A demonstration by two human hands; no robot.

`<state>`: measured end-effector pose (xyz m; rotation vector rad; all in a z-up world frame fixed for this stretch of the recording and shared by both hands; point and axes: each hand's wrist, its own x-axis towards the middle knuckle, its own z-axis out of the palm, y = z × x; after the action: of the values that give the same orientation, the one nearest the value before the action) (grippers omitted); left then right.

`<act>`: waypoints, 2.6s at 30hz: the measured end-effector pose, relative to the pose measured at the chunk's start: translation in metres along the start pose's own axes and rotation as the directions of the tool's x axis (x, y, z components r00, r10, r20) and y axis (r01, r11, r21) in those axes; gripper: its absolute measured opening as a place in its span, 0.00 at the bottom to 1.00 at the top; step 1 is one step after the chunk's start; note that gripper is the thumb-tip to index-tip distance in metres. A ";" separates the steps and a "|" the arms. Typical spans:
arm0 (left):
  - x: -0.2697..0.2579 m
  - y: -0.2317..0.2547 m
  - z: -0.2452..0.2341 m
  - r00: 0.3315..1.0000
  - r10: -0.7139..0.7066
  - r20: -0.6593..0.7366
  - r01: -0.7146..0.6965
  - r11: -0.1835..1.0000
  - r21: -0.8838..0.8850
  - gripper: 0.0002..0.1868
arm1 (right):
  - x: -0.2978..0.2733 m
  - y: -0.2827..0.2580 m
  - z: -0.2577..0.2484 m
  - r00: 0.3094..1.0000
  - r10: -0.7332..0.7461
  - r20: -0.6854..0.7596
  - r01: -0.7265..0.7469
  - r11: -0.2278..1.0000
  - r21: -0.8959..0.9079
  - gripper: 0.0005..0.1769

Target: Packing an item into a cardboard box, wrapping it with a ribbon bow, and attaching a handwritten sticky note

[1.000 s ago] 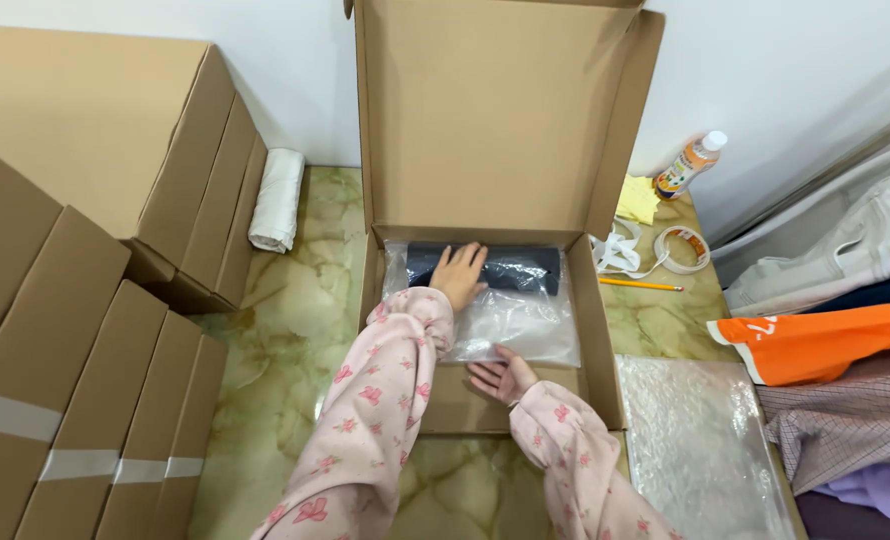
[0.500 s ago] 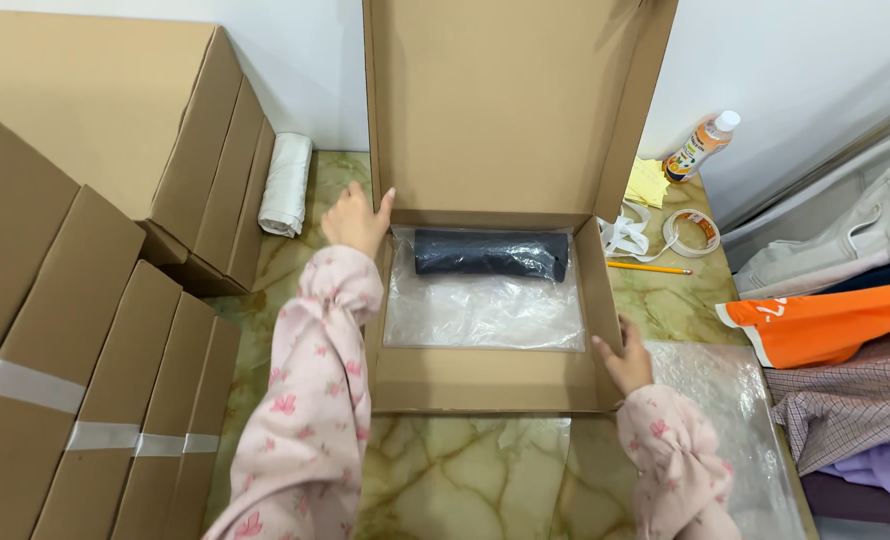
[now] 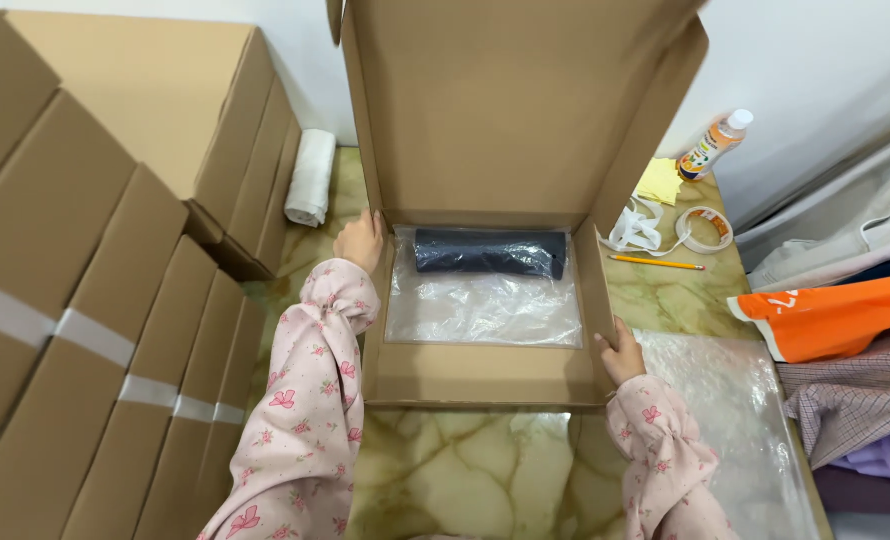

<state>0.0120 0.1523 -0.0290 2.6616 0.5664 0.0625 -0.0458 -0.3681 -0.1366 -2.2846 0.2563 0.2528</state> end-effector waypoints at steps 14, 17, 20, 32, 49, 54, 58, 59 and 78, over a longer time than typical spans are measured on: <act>-0.003 -0.087 0.051 0.969 0.028 0.245 -0.025 1.000 -0.015 0.19 | -0.049 -0.053 0.009 0.991 0.066 0.118 -0.119 0.842 0.526 0.34; -0.017 -0.106 0.044 0.974 0.101 0.204 -0.055 0.974 -0.221 0.18 | -0.074 -0.086 -0.014 0.970 0.054 0.237 -0.207 0.692 0.691 0.40; -0.038 -0.125 0.039 0.975 0.174 0.137 -0.094 0.886 -0.453 0.18 | -0.083 -0.094 -0.035 0.966 -0.086 0.243 -0.123 0.673 0.729 0.42; -0.192 -0.085 0.012 0.976 0.212 0.041 -0.071 0.496 -0.865 0.28 | -0.089 -0.076 -0.025 0.967 -0.198 0.160 0.045 0.753 0.656 0.44; -0.251 -0.115 0.028 0.988 -0.134 0.077 0.081 0.026 -0.996 0.23 | -0.094 -0.039 -0.023 0.959 0.095 0.266 -0.270 0.580 0.768 0.46; -0.241 -0.134 0.055 0.941 -0.210 0.266 0.296 0.127 -0.947 0.28 | -0.085 -0.023 -0.022 0.935 0.185 0.303 -0.353 0.584 0.731 0.46; -0.242 -0.140 0.067 0.907 -0.262 0.330 0.391 0.233 -0.890 0.34 | -0.120 -0.059 -0.018 0.954 0.136 0.268 -0.291 0.638 0.713 0.46; -0.242 -0.147 0.071 0.888 -0.284 0.362 0.440 0.289 -0.851 0.38 | -0.143 -0.083 -0.018 0.974 0.086 0.212 -0.210 0.702 0.680 0.46; -0.262 -0.133 0.035 0.796 -0.300 0.526 0.556 0.704 -0.441 0.64 | -0.176 -0.060 0.004 0.877 0.279 0.391 -0.473 0.645 0.601 0.51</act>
<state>-0.2747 0.1449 -0.1038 1.8007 0.8605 -0.4097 -0.1992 -0.3079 -0.0505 -1.4103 0.5909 0.5756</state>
